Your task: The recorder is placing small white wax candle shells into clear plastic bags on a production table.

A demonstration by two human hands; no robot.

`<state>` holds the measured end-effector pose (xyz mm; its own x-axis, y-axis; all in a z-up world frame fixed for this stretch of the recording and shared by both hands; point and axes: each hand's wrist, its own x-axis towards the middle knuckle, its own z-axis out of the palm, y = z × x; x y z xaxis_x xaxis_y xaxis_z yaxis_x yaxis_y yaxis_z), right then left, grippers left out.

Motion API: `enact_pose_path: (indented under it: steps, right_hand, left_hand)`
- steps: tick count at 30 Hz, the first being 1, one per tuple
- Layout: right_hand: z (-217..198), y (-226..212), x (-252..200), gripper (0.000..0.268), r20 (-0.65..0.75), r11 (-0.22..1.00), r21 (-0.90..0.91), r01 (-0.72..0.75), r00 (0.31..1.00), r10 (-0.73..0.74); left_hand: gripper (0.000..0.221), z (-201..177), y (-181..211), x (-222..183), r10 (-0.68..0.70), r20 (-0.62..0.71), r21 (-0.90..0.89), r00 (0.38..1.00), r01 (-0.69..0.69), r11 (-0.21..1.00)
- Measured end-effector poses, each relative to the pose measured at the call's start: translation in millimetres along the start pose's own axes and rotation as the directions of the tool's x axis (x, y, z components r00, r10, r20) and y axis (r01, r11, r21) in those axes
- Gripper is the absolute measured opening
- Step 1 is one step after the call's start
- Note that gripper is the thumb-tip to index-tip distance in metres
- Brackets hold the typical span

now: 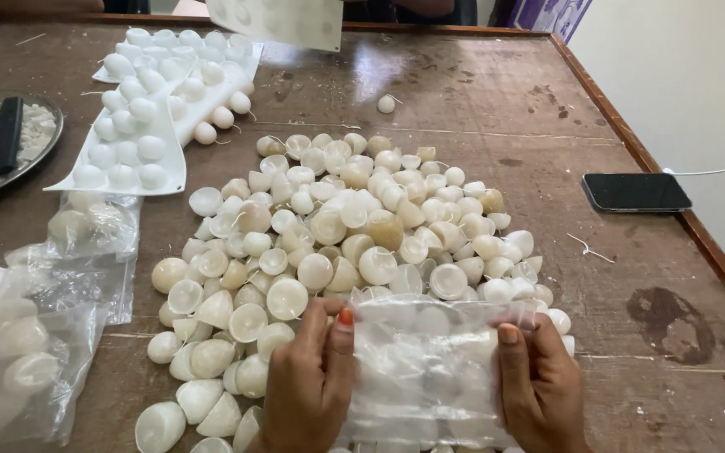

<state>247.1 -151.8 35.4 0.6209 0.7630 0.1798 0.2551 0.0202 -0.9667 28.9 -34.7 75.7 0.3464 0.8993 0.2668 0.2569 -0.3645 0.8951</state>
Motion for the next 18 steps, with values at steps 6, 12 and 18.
enact_pose_path:
  steps: [6,12,18]
  right_hand:
    - [-6,2,-2,0.02,-0.008,0.968,-0.248,0.029,0.999,-0.032]
    - [-6,0,1,0.02,-0.025,0.973,-0.223,-0.062,0.998,0.058]
    - [-12,17,3,0.018,0.005,0.962,-0.272,-0.029,0.999,0.031]
  left_hand:
    - [0.031,-23,3,18,-0.206,0.163,-0.169,0.965,0.233,0.958]
    - [0.028,-31,1,26,-0.243,0.278,-0.182,0.929,0.299,0.937]
    - [0.024,-29,-12,30,-0.227,0.269,0.01,0.936,0.232,0.973]
